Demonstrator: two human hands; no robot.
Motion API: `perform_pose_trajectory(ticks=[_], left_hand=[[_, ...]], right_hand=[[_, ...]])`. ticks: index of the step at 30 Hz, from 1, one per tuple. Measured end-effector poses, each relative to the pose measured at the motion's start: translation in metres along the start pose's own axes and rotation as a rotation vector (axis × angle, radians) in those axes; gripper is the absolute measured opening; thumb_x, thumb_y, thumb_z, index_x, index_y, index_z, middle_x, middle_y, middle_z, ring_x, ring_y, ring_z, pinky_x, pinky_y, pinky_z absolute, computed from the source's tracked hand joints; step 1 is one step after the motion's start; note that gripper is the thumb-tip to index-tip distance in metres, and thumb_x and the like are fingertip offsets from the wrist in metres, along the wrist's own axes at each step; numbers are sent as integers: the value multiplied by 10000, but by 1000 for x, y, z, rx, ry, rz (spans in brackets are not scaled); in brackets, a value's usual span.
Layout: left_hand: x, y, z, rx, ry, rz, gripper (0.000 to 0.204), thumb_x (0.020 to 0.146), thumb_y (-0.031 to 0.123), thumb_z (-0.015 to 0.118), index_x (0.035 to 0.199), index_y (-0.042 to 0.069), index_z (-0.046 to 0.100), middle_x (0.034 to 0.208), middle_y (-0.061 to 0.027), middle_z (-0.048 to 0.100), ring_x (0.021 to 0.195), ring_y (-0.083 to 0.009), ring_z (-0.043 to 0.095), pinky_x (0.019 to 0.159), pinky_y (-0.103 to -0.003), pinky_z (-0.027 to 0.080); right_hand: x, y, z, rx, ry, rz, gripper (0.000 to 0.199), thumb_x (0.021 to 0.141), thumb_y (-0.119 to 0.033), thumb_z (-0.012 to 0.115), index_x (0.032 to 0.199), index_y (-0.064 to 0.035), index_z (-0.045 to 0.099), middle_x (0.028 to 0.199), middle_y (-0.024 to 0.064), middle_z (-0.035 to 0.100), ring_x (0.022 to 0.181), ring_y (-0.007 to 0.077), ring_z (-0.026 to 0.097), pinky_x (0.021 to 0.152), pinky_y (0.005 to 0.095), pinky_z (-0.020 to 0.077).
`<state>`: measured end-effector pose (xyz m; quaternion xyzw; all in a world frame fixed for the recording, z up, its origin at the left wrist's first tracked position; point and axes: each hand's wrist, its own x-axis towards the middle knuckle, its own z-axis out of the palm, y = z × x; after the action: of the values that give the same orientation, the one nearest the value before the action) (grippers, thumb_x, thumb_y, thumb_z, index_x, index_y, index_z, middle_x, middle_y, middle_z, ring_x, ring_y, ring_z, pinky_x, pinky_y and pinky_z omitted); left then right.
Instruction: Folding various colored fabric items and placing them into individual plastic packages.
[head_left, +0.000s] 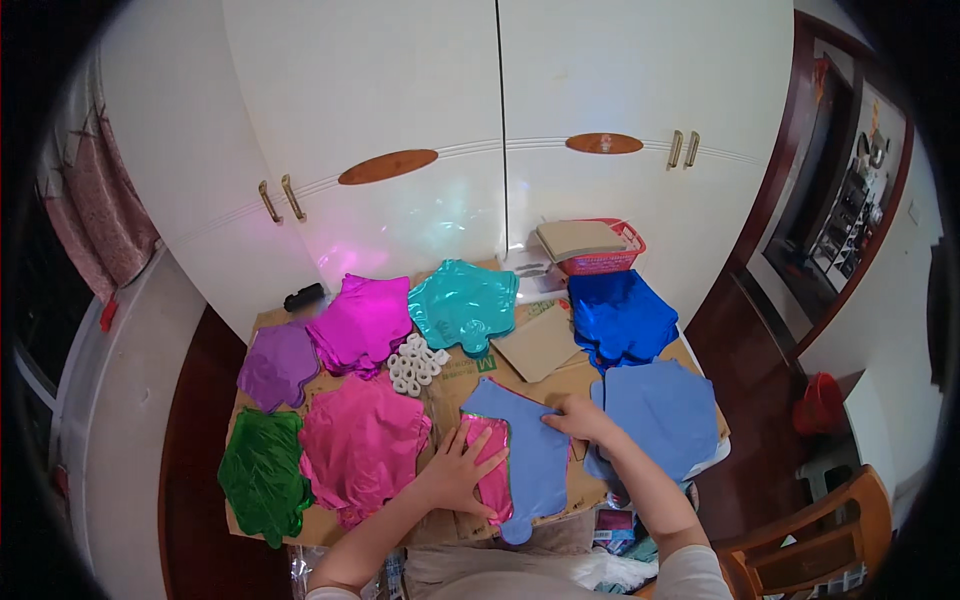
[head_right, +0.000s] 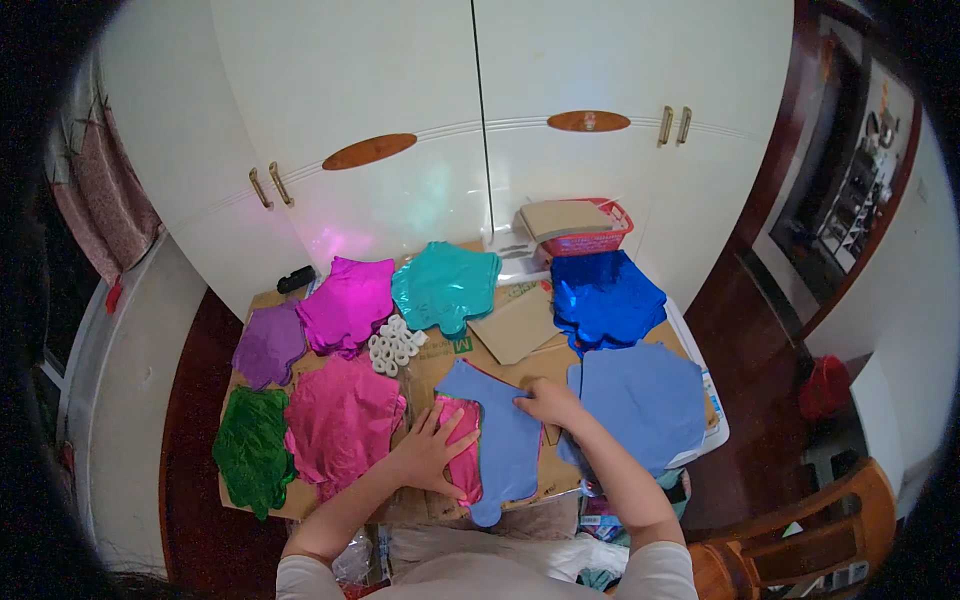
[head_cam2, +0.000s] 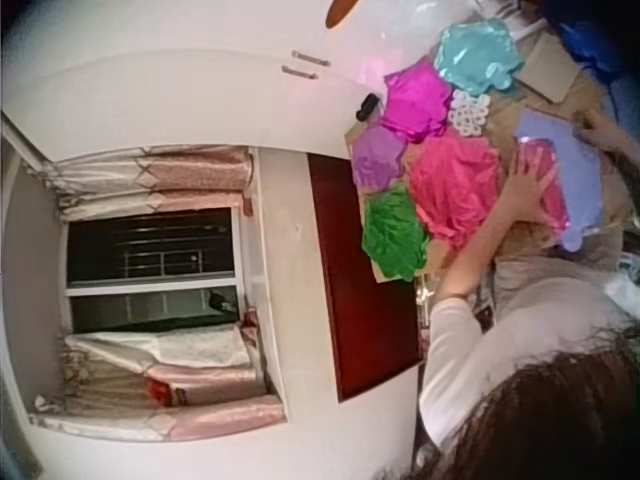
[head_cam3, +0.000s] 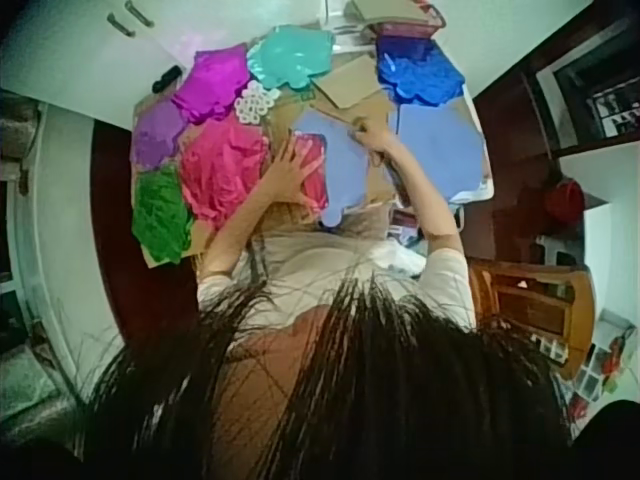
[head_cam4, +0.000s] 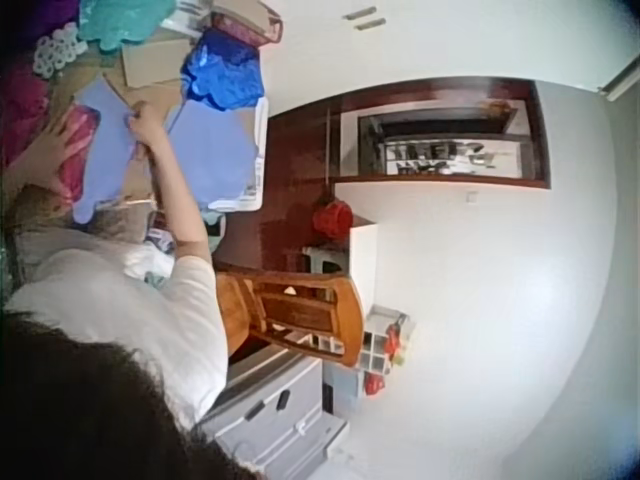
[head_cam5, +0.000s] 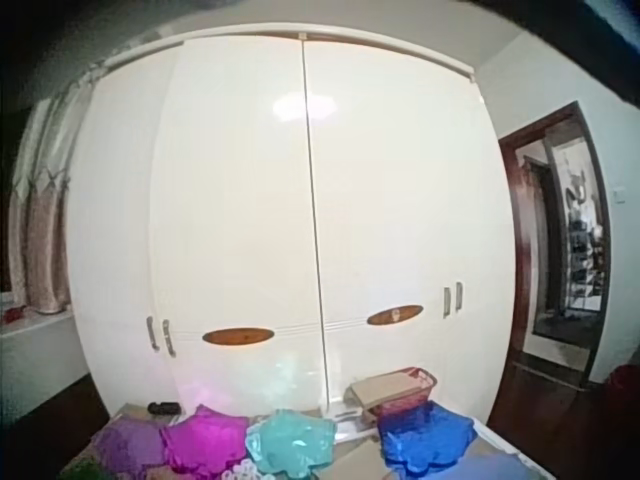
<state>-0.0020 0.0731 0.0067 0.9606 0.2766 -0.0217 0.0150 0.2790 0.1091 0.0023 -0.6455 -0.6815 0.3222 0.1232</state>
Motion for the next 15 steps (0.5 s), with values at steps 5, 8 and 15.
perform_pose_trajectory(ticks=[5, 8, 15], left_hand=[[5, 3, 1, 10, 45, 6, 1039, 619, 801, 538, 1433, 194, 315, 1458, -251, 235, 1327, -516, 170, 1075, -597, 148], [9, 1, 4, 2, 88, 41, 1031, 627, 796, 535, 1428, 183, 323, 1447, -256, 257, 1326, -496, 202, 1083, -574, 155], [7, -2, 6, -33, 114, 23, 1096, 628, 794, 532, 1387, 27, 342, 1437, -252, 282, 1342, -459, 202, 1100, -546, 136]], right_hand=[[1, 13, 19, -118, 259, -85, 305, 779, -309, 646, 882, -22, 663, 786, 206, 649, 776, 376, 629, 699, 443, 492], [1, -4, 23, -122, 343, -15, 318, 768, -287, 650, 953, -28, 644, 811, 213, 651, 798, 390, 627, 717, 449, 498], [-58, -15, 53, 356, 431, -175, 617, 776, -192, 633, 1309, -2, 388, 1085, 261, 584, 1020, 401, 569, 874, 438, 452]])
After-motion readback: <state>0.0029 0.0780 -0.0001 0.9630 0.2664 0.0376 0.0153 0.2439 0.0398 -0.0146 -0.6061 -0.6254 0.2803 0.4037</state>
